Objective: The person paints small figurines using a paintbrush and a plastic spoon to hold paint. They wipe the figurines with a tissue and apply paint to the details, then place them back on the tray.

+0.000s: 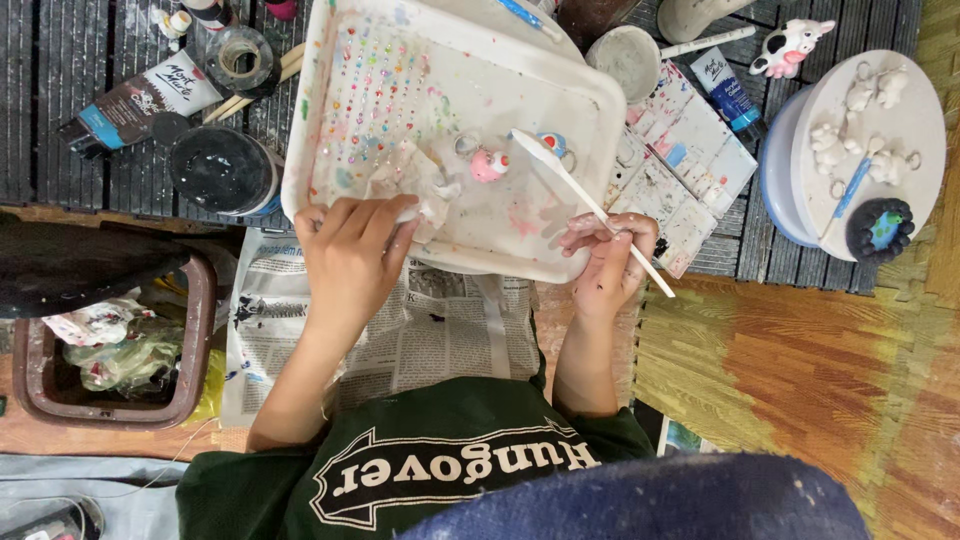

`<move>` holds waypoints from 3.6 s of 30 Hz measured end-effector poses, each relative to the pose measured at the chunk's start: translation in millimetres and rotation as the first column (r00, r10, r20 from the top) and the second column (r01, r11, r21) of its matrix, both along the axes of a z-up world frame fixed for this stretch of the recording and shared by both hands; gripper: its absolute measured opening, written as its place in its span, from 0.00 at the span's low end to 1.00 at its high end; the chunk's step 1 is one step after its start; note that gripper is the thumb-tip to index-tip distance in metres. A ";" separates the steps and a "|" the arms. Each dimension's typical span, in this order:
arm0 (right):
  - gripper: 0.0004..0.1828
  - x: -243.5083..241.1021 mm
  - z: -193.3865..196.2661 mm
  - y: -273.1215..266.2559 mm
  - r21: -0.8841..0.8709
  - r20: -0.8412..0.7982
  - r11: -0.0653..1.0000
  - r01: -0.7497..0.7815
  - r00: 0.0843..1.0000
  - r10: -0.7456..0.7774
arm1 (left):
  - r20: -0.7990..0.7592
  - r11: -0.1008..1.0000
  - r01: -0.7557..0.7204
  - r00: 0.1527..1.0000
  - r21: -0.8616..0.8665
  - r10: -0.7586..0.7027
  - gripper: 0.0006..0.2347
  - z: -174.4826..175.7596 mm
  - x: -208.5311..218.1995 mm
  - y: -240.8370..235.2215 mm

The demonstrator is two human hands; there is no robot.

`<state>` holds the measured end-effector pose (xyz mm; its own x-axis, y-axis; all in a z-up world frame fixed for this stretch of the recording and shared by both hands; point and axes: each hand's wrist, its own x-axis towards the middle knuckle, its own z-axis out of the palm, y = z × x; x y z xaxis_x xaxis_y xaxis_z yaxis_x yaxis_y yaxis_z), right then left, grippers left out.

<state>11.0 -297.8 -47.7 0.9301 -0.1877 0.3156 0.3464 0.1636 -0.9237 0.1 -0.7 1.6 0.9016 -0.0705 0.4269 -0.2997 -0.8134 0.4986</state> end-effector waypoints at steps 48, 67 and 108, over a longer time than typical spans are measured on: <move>0.10 8.6 18.4 4.4 0.024 0.031 0.998 -0.050 0.998 0.049 | -0.056 0.967 0.195 0.977 -0.167 -0.207 0.35 28.2 31.2 -34.9; 0.13 5.1 15.9 5.2 -0.048 -0.040 0.995 -0.082 0.996 0.080 | -0.089 0.874 0.316 0.924 -0.368 -0.372 0.39 16.7 26.3 -41.0; 0.13 77.5 36.8 -30.6 -0.279 -0.315 0.957 -0.076 0.949 -0.016 | 0.043 0.989 -0.012 0.999 -0.151 0.019 0.08 7.0 -21.8 30.4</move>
<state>88.5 -328.4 -10.9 0.9936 -0.1035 0.0455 0.0334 -0.1162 -0.9927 -21.7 29.7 8.7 0.8823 0.0112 0.4706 -0.3118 -0.7350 0.6021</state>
